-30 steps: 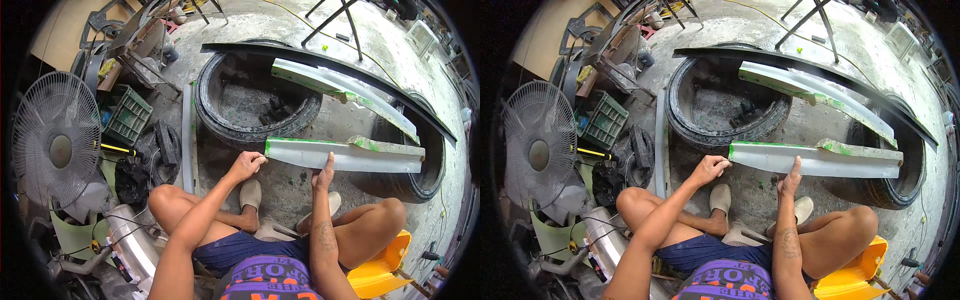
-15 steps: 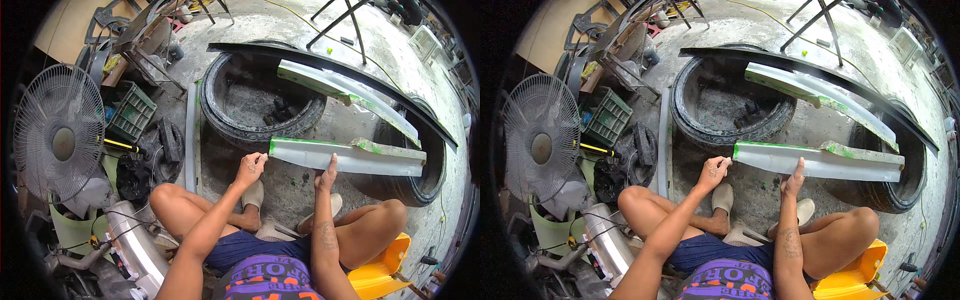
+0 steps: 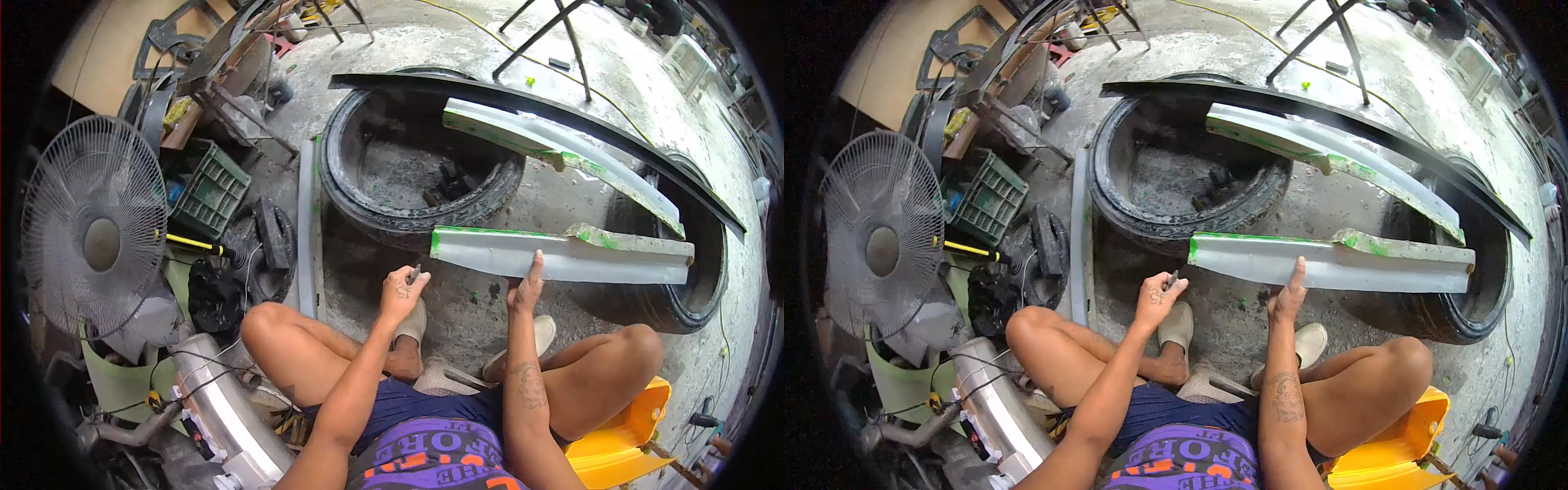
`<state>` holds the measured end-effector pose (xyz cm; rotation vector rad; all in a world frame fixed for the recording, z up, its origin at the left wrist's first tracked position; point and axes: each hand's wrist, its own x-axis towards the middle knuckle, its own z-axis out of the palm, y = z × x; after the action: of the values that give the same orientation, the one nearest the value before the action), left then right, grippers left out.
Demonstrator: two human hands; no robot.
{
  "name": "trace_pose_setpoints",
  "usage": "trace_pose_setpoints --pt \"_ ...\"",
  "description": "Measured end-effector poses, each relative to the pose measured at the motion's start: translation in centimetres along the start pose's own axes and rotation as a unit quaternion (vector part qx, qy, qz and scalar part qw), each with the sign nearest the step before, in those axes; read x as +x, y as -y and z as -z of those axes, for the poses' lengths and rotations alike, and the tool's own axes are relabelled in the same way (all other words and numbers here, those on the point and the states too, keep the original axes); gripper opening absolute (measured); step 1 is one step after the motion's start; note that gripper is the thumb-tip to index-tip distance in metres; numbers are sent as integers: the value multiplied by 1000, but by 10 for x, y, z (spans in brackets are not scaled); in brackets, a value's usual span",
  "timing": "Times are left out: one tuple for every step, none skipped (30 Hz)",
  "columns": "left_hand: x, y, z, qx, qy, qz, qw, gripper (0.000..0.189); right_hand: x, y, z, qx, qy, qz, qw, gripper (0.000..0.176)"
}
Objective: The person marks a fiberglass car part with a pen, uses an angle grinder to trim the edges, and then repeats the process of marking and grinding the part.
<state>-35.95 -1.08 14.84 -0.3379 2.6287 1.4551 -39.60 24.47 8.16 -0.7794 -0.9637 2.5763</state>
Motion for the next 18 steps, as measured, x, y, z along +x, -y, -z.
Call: trace_pose_setpoints --pt "1 3 -1 12 -10 -23 1000 27 -2 -1 0 -7 -2 -3 1000 53" --pt "1 6 -4 22 -19 -47 998 24 -4 1 -2 -15 -5 -4 1000 54" --pt "-2 2 -8 -41 -30 -77 996 19 -1 -3 1 2 8 13 1000 56" --pt "-5 -2 -9 -41 -31 -70 996 19 2 -4 5 0 2 24 1000 56" --pt "-7 -7 -12 -33 -34 -71 996 20 0 -4 5 9 8 -1 1000 57" --pt "-11 -13 -15 -25 -37 -72 996 21 -1 -4 5 18 14 -27 999 58" --pt "-15 -20 -19 -29 -29 -76 996 21 -3 -2 6 17 10 -19 1000 58" --pt "-20 -31 -21 -100 7 -25 995 21 -3 -1 8 9 23 -56 998 59" --pt "-23 -43 -25 -169 48 25 984 22 -3 2 8 3 35 -89 995 60" --pt "-23 -56 -33 -175 64 17 982 22 -2 4 7 1 27 -72 997 60" --pt "-25 -69 -40 -146 57 -3 988 22 -5 2 4 -10 11 -33 999 60" --pt "-26 -75 -42 -113 40 -23 993 23 -6 1 1 -17 0 -3 1000 61" --pt "-20 -67 -54 -58 5 -154 986 23 -6 2 -1 -11 0 -4 1000 61" --pt "-21 -80 -52 -20 19 -171 985 22 -7 1 -2 -9 7 -13 1000 60" --pt "-17 -81 -56 -13 15 -191 981 22 -7 2 -3 -9 15 -23 1000 60" --pt "-13 -81 -59 -7 11 -211 977 22 -7 3 -3 -10 24 -33 999 59" --pt "-11 -88 -57 -2 8 -209 978 22 -8 6 -6 -15 28 -32 999 57" --pt "-11 -96 -54 -15 36 -137 990 22 -10 7 -10 -12 28 -36 999 57"
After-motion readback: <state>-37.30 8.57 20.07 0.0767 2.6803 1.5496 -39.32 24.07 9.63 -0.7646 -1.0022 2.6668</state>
